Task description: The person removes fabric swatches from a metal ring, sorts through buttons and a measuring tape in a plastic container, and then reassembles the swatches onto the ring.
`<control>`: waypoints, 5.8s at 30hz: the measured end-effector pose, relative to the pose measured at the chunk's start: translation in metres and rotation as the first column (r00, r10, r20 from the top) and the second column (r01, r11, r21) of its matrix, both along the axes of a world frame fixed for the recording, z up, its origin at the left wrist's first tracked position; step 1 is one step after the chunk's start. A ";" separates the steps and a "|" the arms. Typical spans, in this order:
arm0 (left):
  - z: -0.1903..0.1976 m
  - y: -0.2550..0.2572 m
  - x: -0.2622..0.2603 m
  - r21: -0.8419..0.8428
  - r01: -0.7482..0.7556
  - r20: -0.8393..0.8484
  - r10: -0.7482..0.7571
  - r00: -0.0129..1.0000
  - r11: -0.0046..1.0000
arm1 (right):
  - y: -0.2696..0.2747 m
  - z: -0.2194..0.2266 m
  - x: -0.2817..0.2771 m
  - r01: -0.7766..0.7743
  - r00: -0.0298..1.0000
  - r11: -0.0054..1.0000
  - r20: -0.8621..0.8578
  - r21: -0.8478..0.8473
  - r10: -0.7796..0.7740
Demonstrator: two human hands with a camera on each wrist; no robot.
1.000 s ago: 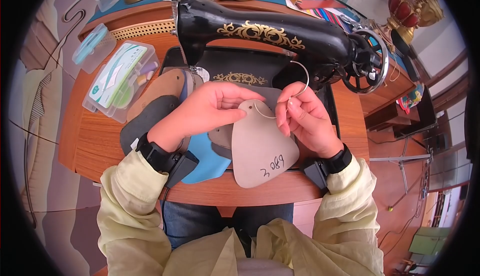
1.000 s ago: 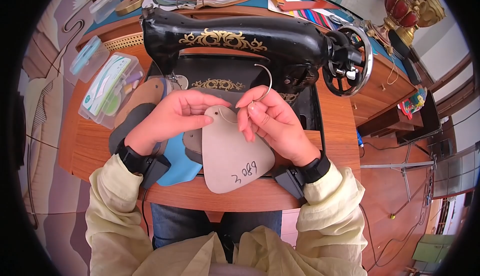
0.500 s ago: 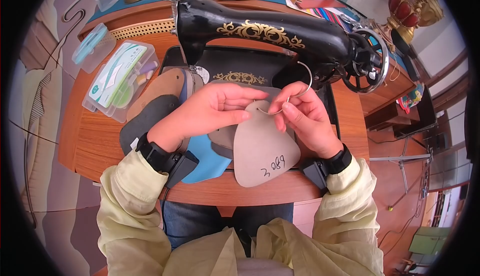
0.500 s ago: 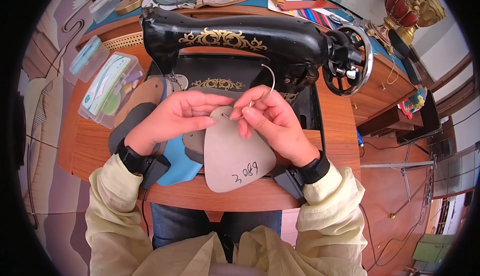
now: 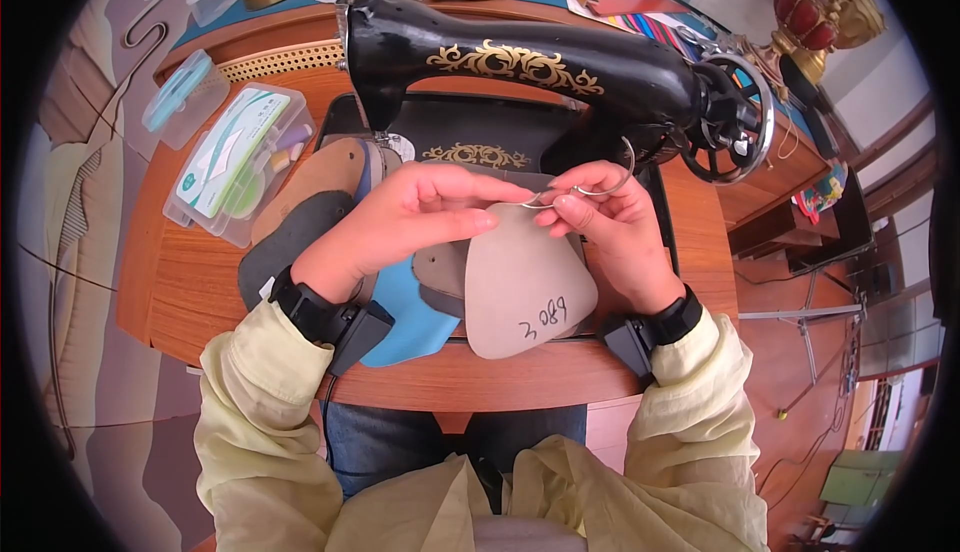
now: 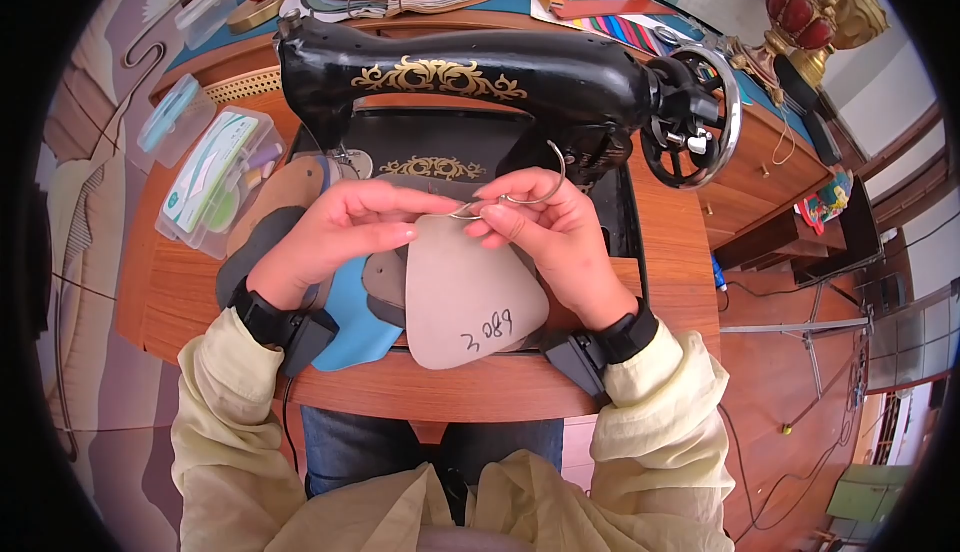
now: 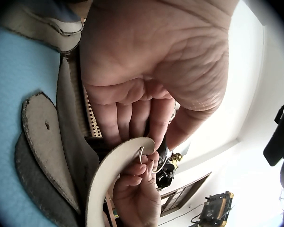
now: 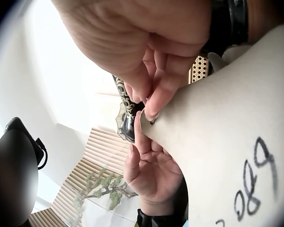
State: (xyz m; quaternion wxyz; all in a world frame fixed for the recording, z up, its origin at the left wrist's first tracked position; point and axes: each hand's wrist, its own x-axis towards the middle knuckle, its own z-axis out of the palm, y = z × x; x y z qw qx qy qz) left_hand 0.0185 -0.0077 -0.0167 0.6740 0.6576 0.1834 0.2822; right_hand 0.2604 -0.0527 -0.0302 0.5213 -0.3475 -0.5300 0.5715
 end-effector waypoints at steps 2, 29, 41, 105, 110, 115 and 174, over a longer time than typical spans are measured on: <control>-0.002 0.002 -0.001 0.025 0.004 0.000 -0.004 1.000 1.000 | 0.001 -0.002 0.001 -0.025 1.000 1.000 0.004 0.005 0.025; -0.027 0.025 0.004 0.677 -0.235 -0.499 0.670 0.549 0.697 | -0.001 -0.001 0.011 -0.352 0.833 0.924 -0.398 0.152 0.383; -0.028 0.024 0.001 0.703 -0.233 -0.493 0.696 0.523 0.673 | -0.003 0.000 0.017 -0.386 0.752 0.893 -0.482 0.232 0.450; 0.034 -0.033 0.015 0.653 -0.270 0.160 0.219 0.962 0.707 | -0.007 0.008 0.009 -0.228 0.849 0.967 -0.462 0.115 0.255; 0.017 -0.023 0.014 0.496 -0.353 0.212 0.283 0.935 0.793 | -0.005 0.007 0.018 -0.255 0.758 0.951 -0.575 0.175 0.309; 0.010 -0.015 -0.001 0.612 -0.163 -0.462 0.517 0.720 0.774 | -0.001 0.007 0.028 -0.245 0.625 0.937 -0.698 0.250 0.350; 0.033 -0.012 -0.007 0.531 -0.816 0.383 0.793 0.474 0.230 | 0.004 0.014 0.040 -0.275 0.566 0.909 -0.711 0.315 0.417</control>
